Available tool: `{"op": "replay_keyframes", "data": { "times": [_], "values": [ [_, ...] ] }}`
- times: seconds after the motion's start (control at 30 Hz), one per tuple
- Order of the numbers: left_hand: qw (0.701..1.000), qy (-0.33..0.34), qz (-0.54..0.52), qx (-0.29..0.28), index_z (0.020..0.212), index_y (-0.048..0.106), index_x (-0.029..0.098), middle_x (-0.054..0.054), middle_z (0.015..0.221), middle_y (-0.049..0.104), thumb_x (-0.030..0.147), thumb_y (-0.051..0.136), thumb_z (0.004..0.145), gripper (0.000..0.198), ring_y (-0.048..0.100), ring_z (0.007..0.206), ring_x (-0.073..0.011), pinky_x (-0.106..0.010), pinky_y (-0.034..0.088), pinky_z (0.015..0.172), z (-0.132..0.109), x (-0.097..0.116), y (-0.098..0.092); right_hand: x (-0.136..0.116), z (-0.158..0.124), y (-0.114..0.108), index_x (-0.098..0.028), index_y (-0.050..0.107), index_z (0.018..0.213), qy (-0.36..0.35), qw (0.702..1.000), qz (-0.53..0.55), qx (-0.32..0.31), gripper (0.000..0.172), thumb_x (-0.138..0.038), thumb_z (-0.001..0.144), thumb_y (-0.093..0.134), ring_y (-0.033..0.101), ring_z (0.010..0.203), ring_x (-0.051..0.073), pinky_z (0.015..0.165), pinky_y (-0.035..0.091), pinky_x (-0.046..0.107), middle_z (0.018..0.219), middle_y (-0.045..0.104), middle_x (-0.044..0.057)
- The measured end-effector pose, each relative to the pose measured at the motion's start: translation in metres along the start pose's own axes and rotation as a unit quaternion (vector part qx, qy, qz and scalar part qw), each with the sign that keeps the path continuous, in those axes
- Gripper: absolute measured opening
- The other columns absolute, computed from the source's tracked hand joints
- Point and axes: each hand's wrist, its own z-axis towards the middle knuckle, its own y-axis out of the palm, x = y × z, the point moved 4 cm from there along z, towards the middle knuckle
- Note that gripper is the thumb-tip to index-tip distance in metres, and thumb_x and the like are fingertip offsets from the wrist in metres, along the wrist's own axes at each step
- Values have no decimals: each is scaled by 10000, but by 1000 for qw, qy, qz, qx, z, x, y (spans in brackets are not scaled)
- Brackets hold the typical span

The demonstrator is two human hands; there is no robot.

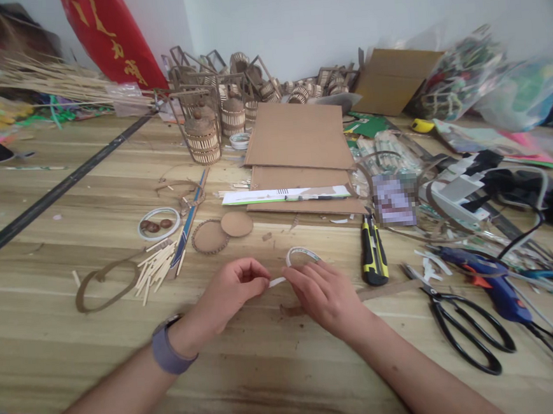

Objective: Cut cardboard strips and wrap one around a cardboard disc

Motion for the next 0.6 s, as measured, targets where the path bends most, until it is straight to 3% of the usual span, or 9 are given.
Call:
{"op": "replay_keyframes", "data": {
  "times": [0.43,0.6],
  "values": [
    [993,38,105,-39,848,608,184,-4,828,654,262,563,755,130,583,768,-157,-269,447,697,-1,-7,2,-1,3,-6,-117,493,1255,-15,1000,2,3,307,-63,957,441,582,669,171,593,444,292,761,662,36],
    [993,38,102,-49,858,602,190,-1,827,650,255,560,747,135,577,746,-153,-260,439,669,-2,-6,1,-2,5,-11,-97,490,1280,-29,999,7,15,337,-45,949,446,596,694,171,626,467,304,861,694,76]
  ]
}}
